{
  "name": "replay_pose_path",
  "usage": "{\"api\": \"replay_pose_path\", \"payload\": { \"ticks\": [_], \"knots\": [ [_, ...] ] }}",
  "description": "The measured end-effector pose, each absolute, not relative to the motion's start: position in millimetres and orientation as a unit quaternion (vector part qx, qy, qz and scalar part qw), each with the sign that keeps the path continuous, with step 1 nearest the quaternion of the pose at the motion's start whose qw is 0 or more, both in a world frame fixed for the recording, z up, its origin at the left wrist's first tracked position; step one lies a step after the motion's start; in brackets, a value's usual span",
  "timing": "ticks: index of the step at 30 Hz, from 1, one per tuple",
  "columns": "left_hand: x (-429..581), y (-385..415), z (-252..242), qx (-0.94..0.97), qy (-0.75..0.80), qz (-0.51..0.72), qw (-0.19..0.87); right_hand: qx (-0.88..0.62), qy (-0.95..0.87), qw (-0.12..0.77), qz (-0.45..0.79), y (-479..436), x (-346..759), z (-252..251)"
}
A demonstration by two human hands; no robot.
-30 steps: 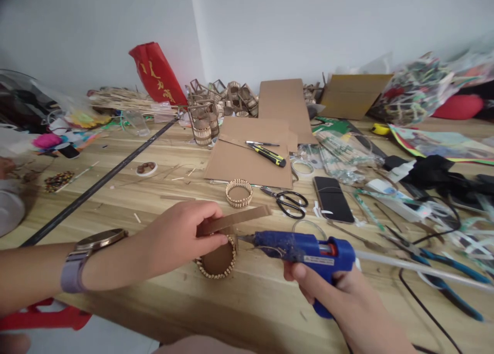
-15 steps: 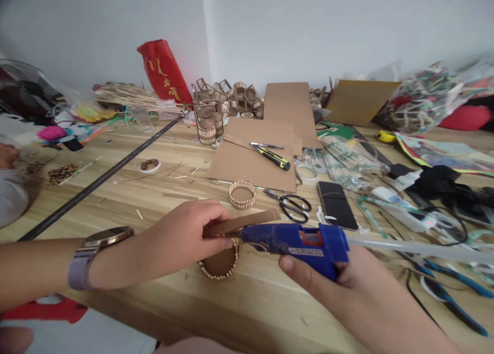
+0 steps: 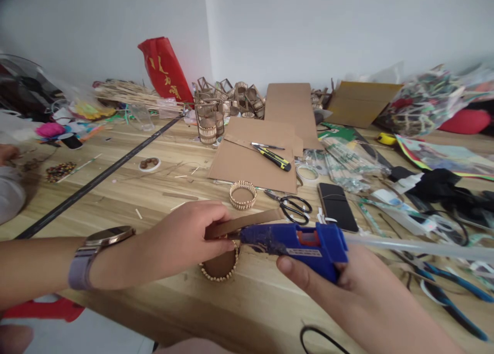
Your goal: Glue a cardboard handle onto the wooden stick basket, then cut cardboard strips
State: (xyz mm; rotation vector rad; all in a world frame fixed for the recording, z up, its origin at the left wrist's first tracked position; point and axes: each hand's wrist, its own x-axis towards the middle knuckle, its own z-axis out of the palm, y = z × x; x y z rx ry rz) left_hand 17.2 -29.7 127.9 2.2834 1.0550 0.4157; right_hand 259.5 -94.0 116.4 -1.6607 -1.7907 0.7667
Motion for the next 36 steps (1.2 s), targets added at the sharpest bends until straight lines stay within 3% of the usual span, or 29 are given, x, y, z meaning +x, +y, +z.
{"api": "replay_pose_path", "payload": {
  "ticks": [36],
  "knots": [
    [15, -30, 124, 0.847, 0.393, 0.171, 0.315, -0.65, -0.648, 0.31, 0.248, -103, 257, 109]
  ]
}}
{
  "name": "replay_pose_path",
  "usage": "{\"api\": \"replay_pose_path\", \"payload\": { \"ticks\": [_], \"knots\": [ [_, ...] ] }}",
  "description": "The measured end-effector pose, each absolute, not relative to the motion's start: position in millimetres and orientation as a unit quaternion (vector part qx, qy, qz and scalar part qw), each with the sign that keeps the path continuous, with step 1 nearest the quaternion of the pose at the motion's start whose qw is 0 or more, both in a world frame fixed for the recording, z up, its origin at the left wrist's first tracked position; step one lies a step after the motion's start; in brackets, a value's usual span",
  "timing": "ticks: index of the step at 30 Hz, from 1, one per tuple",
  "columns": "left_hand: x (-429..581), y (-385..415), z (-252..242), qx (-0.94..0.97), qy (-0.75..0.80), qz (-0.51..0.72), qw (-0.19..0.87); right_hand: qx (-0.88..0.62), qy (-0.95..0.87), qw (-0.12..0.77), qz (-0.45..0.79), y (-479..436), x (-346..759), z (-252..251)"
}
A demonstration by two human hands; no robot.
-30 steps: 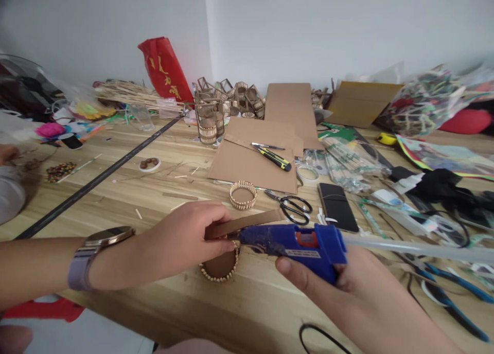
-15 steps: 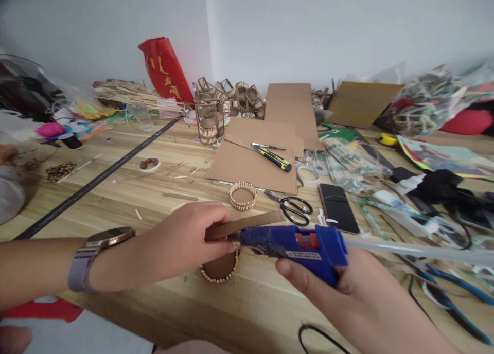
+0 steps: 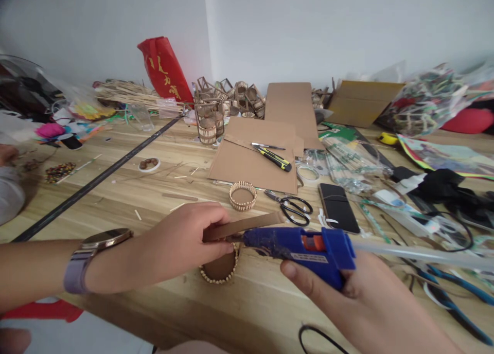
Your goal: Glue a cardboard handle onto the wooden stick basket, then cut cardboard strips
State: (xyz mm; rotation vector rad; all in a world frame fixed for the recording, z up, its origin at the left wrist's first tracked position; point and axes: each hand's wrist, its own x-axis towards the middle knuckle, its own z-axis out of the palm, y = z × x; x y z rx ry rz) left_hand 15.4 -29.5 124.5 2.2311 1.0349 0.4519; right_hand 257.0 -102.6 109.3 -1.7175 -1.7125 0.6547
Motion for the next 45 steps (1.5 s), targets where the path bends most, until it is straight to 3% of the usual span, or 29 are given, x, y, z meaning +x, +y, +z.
{"api": "replay_pose_path", "payload": {
  "ticks": [20, 31, 45],
  "knots": [
    [14, -29, 122, 0.849, 0.392, 0.18, 0.304, -0.657, -0.674, 0.282, 0.184, -103, 283, 88],
    [14, -29, 121, 0.85, 0.391, 0.179, 0.305, -0.693, -0.638, 0.306, 0.139, -106, 263, 110],
    [16, -30, 123, 0.846, 0.396, 0.171, 0.312, -0.603, -0.73, 0.32, 0.041, -101, 255, 109]
  ]
}}
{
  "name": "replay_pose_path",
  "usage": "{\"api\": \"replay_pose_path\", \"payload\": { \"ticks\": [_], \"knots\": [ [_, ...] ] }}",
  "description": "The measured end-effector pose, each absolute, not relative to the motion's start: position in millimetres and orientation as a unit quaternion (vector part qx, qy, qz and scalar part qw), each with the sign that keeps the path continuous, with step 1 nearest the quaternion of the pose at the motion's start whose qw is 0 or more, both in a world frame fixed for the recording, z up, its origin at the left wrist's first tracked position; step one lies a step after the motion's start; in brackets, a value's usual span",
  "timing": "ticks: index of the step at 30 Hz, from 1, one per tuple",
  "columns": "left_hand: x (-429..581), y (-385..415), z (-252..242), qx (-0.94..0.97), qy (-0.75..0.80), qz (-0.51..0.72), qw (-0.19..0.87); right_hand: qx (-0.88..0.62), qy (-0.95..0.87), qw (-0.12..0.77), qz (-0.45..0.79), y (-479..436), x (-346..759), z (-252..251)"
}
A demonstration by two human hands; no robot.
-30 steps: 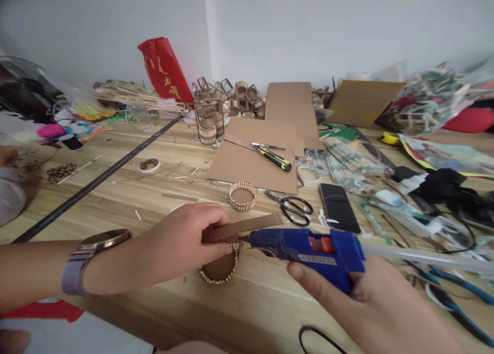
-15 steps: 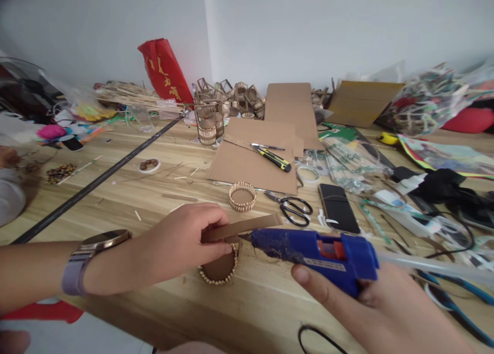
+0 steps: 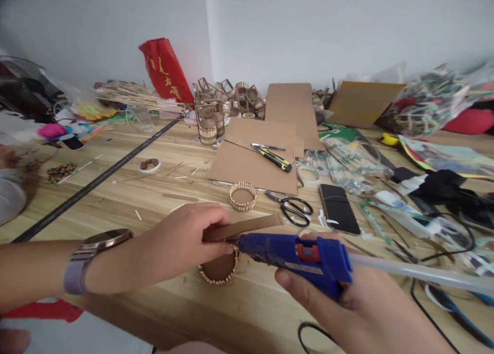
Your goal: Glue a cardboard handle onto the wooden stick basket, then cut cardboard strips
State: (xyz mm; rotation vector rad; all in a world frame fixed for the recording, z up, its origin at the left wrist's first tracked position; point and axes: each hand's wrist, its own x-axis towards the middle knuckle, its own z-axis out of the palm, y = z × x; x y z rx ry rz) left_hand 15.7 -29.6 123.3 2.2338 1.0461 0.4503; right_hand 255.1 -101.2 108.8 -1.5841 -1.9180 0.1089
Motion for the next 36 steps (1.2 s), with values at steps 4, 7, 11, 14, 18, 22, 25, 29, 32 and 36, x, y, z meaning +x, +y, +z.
{"api": "replay_pose_path", "payload": {
  "ticks": [4, 7, 11, 14, 18, 22, 25, 29, 32, 36],
  "knots": [
    [15, -29, 124, 0.845, 0.397, 0.167, 0.316, -0.603, -0.732, 0.316, 0.028, -101, 256, 108],
    [15, -29, 123, 0.847, 0.395, 0.17, 0.313, -0.61, -0.738, 0.286, 0.033, -101, 259, 106],
    [14, -29, 121, 0.851, 0.391, 0.171, 0.305, -0.611, -0.746, 0.263, 0.032, -102, 265, 102],
    [14, -29, 121, 0.851, 0.395, 0.165, 0.303, -0.612, -0.744, 0.266, 0.028, -104, 267, 101],
    [15, -28, 123, 0.85, 0.398, 0.162, 0.304, -0.626, -0.73, 0.268, 0.057, -105, 265, 101],
    [15, -29, 124, 0.847, 0.396, 0.164, 0.314, -0.624, -0.725, 0.278, 0.085, -103, 260, 102],
    [15, -29, 124, 0.846, 0.399, 0.159, 0.315, -0.621, -0.723, 0.288, 0.093, -101, 259, 101],
    [15, -29, 124, 0.847, 0.405, 0.156, 0.307, -0.64, -0.694, 0.305, 0.127, -105, 256, 102],
    [15, -30, 124, 0.846, 0.408, 0.151, 0.307, -0.681, -0.638, 0.323, 0.156, -112, 249, 106],
    [15, -30, 124, 0.849, 0.402, 0.157, 0.306, -0.713, -0.612, 0.308, 0.147, -117, 245, 111]
  ]
}}
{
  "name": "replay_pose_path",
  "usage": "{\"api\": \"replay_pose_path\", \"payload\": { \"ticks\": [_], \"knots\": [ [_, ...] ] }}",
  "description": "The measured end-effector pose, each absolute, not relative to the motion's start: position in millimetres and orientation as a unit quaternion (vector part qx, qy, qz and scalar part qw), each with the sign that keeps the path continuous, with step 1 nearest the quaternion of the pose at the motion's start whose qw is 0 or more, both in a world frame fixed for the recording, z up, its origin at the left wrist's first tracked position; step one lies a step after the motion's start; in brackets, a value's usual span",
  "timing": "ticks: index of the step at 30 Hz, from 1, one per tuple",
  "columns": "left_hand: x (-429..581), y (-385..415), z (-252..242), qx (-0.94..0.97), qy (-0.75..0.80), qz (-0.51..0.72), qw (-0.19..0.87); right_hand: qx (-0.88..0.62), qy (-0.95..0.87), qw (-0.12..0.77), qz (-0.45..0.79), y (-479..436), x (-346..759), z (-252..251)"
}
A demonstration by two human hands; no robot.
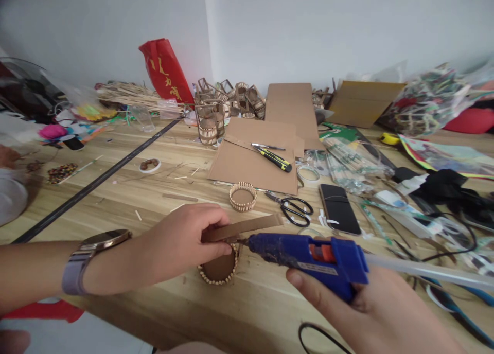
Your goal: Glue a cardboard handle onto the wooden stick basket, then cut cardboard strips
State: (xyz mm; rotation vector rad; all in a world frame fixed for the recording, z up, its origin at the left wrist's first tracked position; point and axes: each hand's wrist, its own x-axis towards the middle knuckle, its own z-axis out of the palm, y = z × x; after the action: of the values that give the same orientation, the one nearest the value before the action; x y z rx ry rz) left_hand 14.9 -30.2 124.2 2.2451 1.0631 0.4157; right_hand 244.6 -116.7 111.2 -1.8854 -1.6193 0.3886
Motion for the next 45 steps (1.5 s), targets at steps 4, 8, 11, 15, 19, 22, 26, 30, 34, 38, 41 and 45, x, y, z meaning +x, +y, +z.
{"api": "replay_pose_path", "payload": {
  "ticks": [4, 8, 11, 15, 19, 22, 26, 30, 34, 38, 41, 45],
  "knots": [
    [15, -30, 123, 0.845, 0.41, 0.151, 0.308, -0.713, -0.62, 0.298, 0.138, -116, 251, 112],
    [15, -30, 123, 0.846, 0.409, 0.154, 0.305, -0.695, -0.64, 0.297, 0.14, -112, 261, 107],
    [15, -30, 122, 0.843, 0.414, 0.152, 0.308, -0.671, -0.669, 0.289, 0.137, -108, 269, 105],
    [15, -30, 123, 0.845, 0.415, 0.151, 0.301, -0.648, -0.692, 0.287, 0.136, -105, 275, 102],
    [15, -30, 124, 0.843, 0.413, 0.155, 0.309, -0.639, -0.701, 0.281, 0.142, -103, 275, 100],
    [14, -30, 124, 0.841, 0.411, 0.158, 0.313, -0.643, -0.695, 0.281, 0.156, -101, 275, 98],
    [15, -30, 123, 0.843, 0.416, 0.15, 0.306, -0.641, -0.694, 0.279, 0.171, -101, 276, 96],
    [16, -30, 124, 0.843, 0.413, 0.153, 0.31, -0.643, -0.688, 0.288, 0.172, -101, 275, 96],
    [16, -30, 124, 0.84, 0.404, 0.165, 0.321, -0.64, -0.689, 0.293, 0.173, -99, 272, 97],
    [16, -30, 125, 0.843, 0.399, 0.169, 0.319, -0.638, -0.695, 0.283, 0.173, -98, 266, 103],
    [17, -31, 125, 0.847, 0.396, 0.167, 0.315, -0.656, -0.682, 0.278, 0.166, -99, 263, 107],
    [16, -30, 125, 0.848, 0.399, 0.165, 0.308, -0.638, -0.704, 0.271, 0.156, -99, 266, 107]
  ]
}}
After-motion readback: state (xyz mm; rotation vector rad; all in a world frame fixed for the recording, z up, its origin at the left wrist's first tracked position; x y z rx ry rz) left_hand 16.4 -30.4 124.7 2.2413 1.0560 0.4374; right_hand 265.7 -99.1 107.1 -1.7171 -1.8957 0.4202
